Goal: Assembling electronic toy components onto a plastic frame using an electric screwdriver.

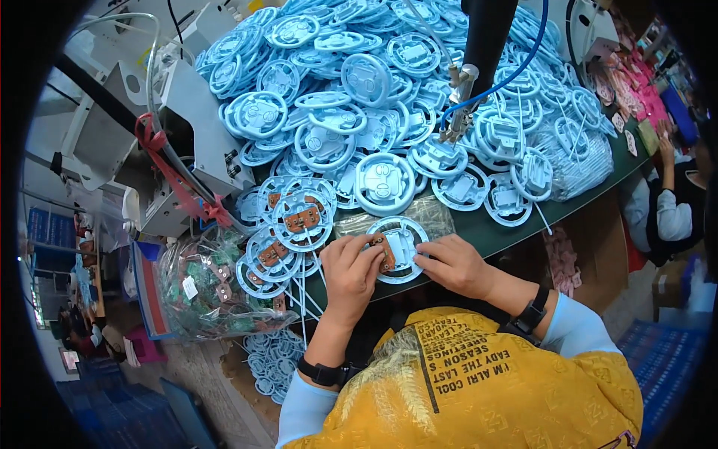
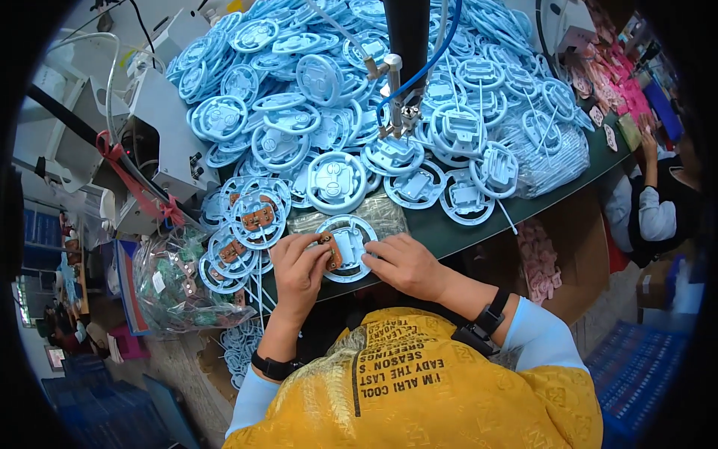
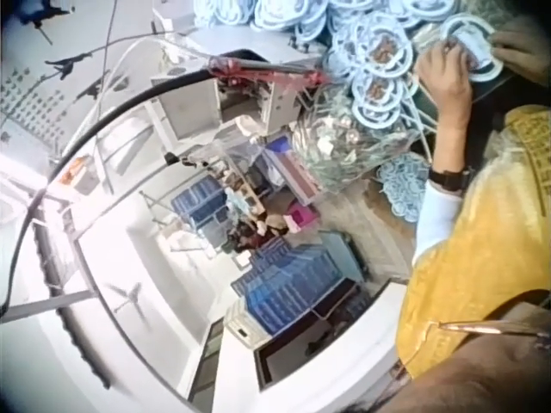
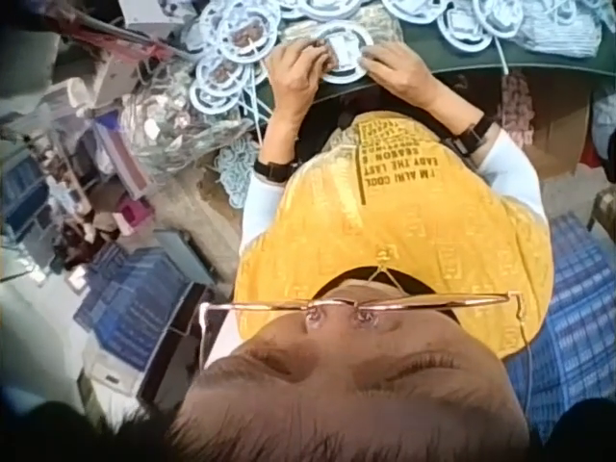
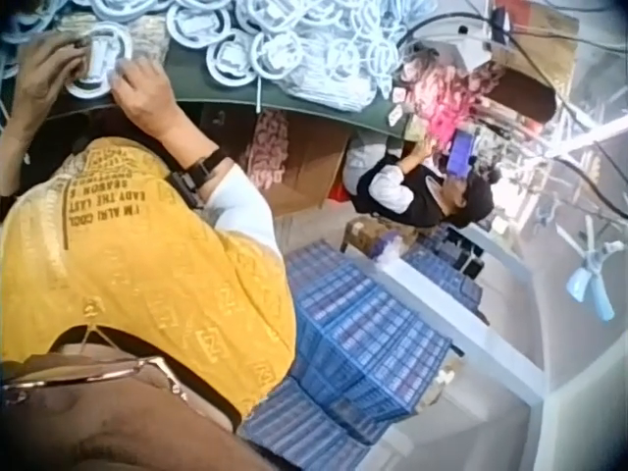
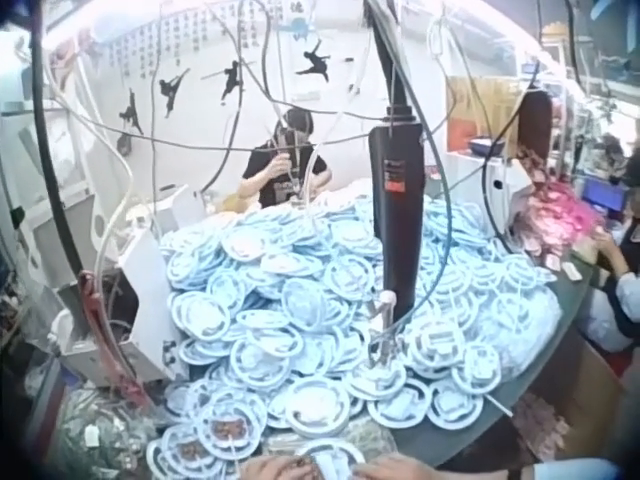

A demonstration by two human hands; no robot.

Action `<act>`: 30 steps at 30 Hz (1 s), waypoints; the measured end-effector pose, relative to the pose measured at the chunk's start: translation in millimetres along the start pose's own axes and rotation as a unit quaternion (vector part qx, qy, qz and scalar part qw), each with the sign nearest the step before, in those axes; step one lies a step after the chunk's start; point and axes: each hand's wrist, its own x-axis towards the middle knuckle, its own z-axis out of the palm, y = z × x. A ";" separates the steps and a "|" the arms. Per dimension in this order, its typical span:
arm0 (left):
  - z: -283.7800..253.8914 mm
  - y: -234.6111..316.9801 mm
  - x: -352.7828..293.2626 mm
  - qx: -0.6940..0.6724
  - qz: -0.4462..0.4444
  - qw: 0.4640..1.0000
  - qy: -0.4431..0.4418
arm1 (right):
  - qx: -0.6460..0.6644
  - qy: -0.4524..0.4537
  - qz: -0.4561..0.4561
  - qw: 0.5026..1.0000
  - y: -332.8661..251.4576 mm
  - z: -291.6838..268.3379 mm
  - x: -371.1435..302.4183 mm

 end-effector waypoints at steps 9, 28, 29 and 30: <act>11.5 1.9 5.0 0.022 0.038 0.997 -0.060 | -0.003 -0.012 -0.006 1.000 -1.8 -3.1 1.8; -7.0 12.6 9.1 0.014 -0.004 0.986 -0.164 | 0.000 0.005 -0.016 1.000 1.6 -2.4 1.0; -8.7 14.1 9.4 0.012 0.004 0.987 -0.158 | -0.001 0.005 -0.021 1.000 1.5 -0.2 0.4; -9.9 15.5 9.8 0.020 -0.003 0.986 -0.167 | -0.001 0.000 -0.021 1.000 1.1 -0.6 0.7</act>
